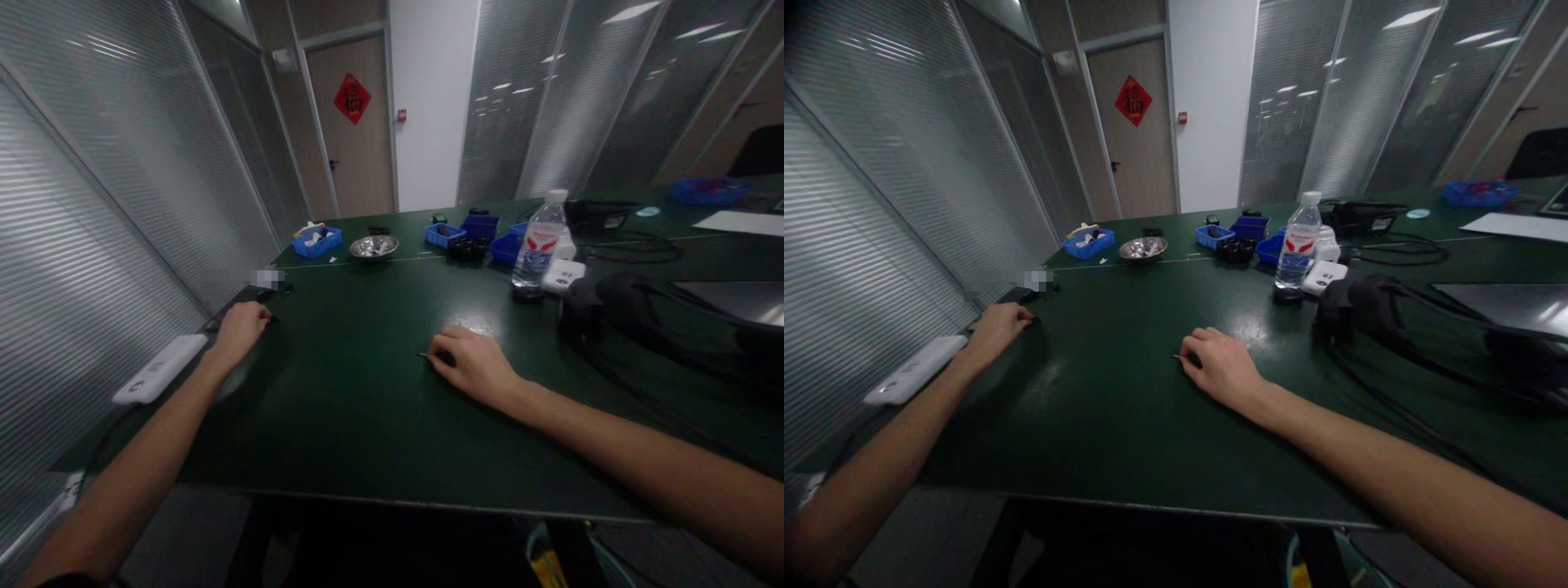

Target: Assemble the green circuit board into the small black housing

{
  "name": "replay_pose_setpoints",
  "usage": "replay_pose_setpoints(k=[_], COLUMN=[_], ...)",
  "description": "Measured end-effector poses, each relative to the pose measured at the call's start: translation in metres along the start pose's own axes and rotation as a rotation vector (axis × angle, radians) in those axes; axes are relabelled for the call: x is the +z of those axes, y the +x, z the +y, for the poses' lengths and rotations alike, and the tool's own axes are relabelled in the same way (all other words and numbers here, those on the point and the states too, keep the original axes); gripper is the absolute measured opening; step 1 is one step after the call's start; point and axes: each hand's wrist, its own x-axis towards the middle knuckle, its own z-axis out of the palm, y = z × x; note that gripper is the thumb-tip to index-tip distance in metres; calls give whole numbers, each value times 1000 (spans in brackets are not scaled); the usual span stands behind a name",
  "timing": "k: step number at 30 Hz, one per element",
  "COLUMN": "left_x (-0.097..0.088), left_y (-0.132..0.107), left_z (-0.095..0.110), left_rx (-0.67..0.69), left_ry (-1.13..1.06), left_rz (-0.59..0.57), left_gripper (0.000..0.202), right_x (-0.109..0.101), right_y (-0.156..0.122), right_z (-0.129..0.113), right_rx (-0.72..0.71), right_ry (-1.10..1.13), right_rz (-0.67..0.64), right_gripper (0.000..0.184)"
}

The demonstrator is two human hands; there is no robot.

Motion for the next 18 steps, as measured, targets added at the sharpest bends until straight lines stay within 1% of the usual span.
replay_pose_setpoints(k=[3,5,7,12,14,16,18], left_x=[0,1,4,11,14,17,21], left_y=[-1,-4,-10,-41,-53,-60,-62], left_z=[15,35,66,172,207,230,241], left_rx=[90,195,316,628,705,722,694], left_ry=[-2,-47,-131,-429,-540,-627,-701], left_rz=[17,13,-7,-150,-186,-208,-209], left_gripper=[25,25,25,23,19,15,12], right_x=[3,5,6,7,7,7,6], right_y=[1,2,2,1,0,-1,-1], right_z=[1,0,0,-3,-4,-4,-4], right_rx=[-11,-39,-77,-125,-126,-132,-136], right_ry=[2,14,33,113,134,143,142], right_rz=[7,14,21,21,35,43,41], right_gripper=[8,9,10,12,13,13,13])
